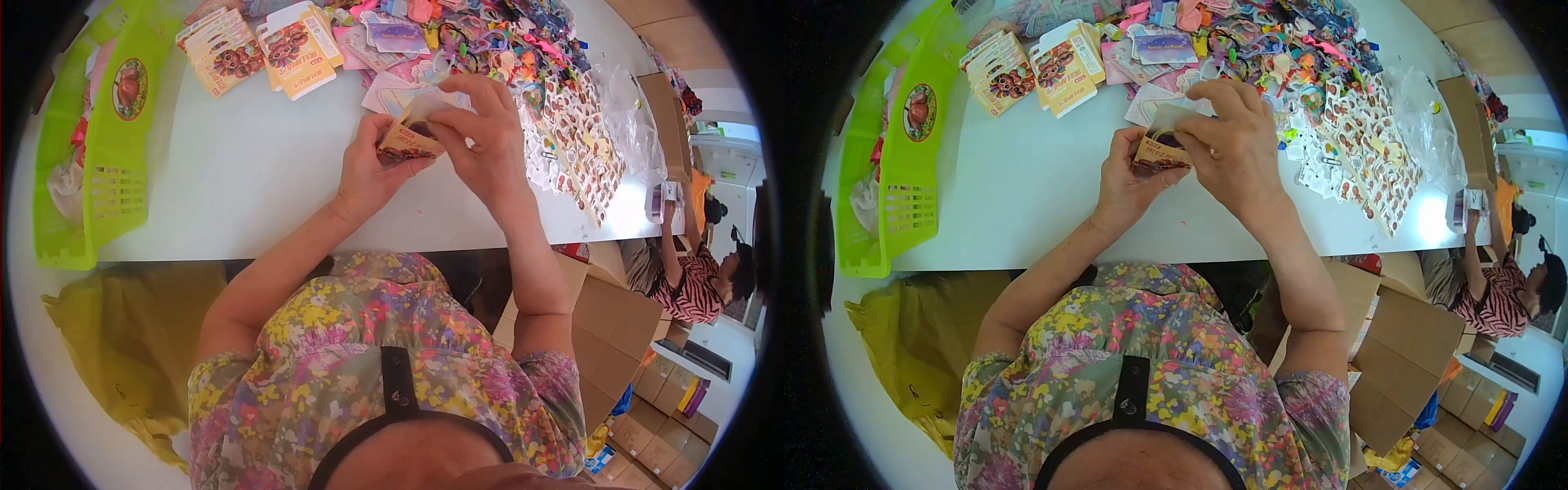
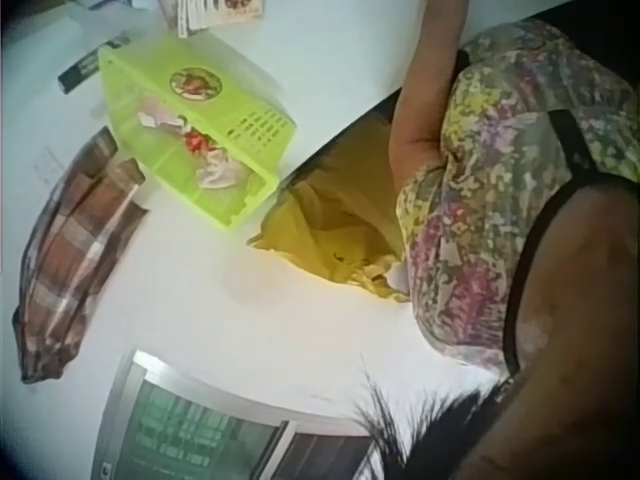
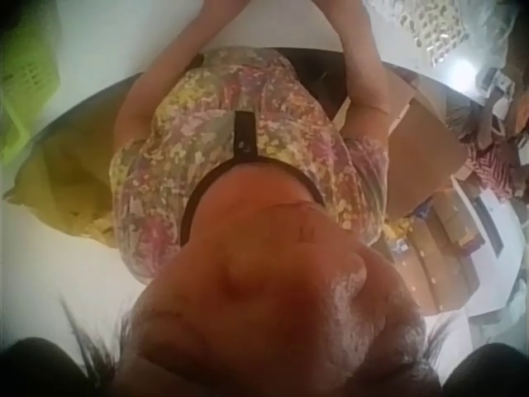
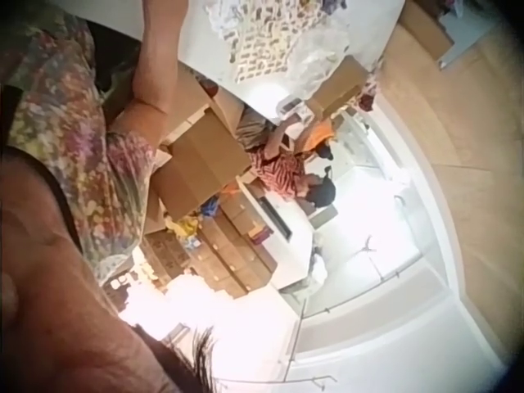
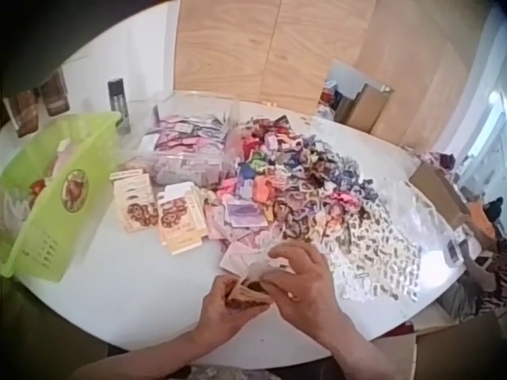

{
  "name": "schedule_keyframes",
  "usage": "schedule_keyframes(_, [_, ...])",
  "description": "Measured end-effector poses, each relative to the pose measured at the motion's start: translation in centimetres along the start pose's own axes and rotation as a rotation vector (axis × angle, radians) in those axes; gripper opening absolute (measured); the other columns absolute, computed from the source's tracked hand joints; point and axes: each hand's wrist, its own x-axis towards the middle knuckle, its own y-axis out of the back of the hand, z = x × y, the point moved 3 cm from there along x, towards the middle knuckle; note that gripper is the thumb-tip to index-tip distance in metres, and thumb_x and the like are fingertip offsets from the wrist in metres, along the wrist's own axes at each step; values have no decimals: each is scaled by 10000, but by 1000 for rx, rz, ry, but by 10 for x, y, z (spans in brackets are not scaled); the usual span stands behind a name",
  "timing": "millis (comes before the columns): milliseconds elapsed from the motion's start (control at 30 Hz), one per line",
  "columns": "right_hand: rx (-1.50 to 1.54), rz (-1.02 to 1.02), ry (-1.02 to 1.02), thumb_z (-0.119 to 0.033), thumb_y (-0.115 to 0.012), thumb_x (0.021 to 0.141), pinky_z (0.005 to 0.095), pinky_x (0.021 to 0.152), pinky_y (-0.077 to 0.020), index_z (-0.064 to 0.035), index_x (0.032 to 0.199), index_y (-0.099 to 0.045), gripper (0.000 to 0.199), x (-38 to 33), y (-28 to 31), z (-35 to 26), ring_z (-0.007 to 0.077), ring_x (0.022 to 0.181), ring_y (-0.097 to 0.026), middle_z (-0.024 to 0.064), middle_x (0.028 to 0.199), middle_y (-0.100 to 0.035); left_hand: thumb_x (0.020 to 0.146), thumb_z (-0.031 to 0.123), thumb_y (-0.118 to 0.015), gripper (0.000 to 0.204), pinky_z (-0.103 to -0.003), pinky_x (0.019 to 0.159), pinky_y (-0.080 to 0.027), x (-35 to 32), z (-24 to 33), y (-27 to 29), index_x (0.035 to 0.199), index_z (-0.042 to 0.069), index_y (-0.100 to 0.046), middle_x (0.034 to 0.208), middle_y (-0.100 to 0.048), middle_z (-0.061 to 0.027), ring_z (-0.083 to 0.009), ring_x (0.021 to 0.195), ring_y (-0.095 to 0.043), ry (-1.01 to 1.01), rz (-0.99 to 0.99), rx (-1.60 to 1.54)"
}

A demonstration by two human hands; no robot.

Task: Packaging and sorting small hair accessories into plastic bags and boxes.

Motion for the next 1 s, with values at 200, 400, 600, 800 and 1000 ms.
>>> schedule_keyframes(200, [408,-160,-123,-88,-688,816,376,986,-403,-66,1035,-715,222,-7,0,4,275,1163,-531,122,1226,-590,775,65,-796,554,-292,795,-560,0,-1,2,1142,9,-386,1081,-594,-127,-174,964,-639,64,13,-227])
schedule_keyframes(400, [277,89,-174,-80,-780,723,383,961,-429,-66,1038,-715,322,-20,10,5,275,1152,-537,115,1221,-594,786,40,-779,533,-289,812,-562,0,2,0,1138,11,-380,1071,-586,-124,-166,983,-630,33,5,-230])
schedule_keyframes(600, [48,-10,-118,-79,-794,705,382,907,-464,-45,934,-712,246,-16,-2,-10,288,1099,-556,112,1174,-604,777,34,-785,541,-287,812,-562,1,0,1,1137,15,-381,1069,-582,-119,-160,986,-629,-39,-2,-93])
schedule_keyframes(800, [187,136,-165,-56,-791,692,360,894,-468,-44,914,-714,236,-18,5,-5,261,1083,-568,98,1129,-622,771,49,-795,539,-285,808,-558,2,-4,0,1131,17,-396,1067,-588,-117,-147,977,-624,-32,-2,-189])
schedule_keyframes(1000, [65,190,-155,-29,-770,682,375,870,-433,-53,815,-725,143,-3,2,-11,262,1010,-556,80,1062,-621,767,58,-800,544,-288,808,-556,1,-5,1,1135,23,-401,1050,-597,-108,-157,973,-627,-47,5,-103])
